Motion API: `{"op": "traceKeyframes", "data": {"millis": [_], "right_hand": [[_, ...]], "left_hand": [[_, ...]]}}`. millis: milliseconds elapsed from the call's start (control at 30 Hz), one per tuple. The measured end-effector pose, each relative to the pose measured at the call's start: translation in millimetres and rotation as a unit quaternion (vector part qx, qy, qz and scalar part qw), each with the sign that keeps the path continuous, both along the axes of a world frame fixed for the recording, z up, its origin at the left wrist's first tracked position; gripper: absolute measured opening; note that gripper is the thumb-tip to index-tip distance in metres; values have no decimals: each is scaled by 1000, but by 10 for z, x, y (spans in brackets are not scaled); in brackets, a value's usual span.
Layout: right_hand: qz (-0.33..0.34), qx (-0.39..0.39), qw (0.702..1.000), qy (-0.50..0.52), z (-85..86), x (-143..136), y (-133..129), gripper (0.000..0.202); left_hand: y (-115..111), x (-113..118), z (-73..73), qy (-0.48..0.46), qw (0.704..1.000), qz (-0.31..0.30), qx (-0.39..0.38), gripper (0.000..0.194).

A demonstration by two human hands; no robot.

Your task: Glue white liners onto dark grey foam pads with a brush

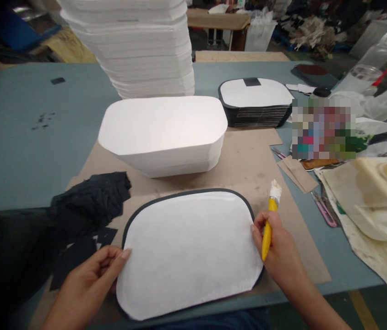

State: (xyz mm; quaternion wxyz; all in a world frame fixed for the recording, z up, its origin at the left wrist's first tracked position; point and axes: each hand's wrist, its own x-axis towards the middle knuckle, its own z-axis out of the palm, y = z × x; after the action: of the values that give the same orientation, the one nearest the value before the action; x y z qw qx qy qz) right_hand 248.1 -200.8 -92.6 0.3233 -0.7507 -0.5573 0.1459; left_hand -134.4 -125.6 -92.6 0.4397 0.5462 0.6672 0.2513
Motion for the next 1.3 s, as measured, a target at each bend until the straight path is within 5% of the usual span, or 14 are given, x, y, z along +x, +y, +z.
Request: {"op": "traceKeyframes", "data": {"millis": [200, 333, 500, 633, 767, 933, 1133, 1200, 1300], "right_hand": [[-3, -5, 995, -104, -84, 34, -12, 24], [79, 25, 970, -227, -201, 203, -45, 33], [156, 26, 957, -244, -86, 293, 19, 38], [197, 60, 960, -191, 73, -89, 222, 56], [275, 64, 940, -192, -44, -404, 439, 41], [296, 72, 932, -198, -239, -364, 497, 37], [293, 50, 938, -178, -186, -304, 440, 44], [270, 48, 947, -166, -124, -192, 402, 48], [124, 65, 967, -212, -9, 53, 277, 52]], "left_hand": [[-37, 68, 79, 91, 993, -44, 65, 40], [-94, 83, 126, 241, 935, -117, 231, 21], [29, 87, 275, 262, 894, -190, 309, 20], [104, 431, 326, 268, 845, -256, 386, 36], [46, 812, 169, 311, 791, -360, 383, 63], [-28, 877, 36, 324, 795, -359, 365, 65], [-19, 799, 132, 290, 815, -343, 366, 57], [11, 660, 175, 258, 856, -266, 360, 51], [50, 353, 191, 185, 935, -76, 294, 40]]}}
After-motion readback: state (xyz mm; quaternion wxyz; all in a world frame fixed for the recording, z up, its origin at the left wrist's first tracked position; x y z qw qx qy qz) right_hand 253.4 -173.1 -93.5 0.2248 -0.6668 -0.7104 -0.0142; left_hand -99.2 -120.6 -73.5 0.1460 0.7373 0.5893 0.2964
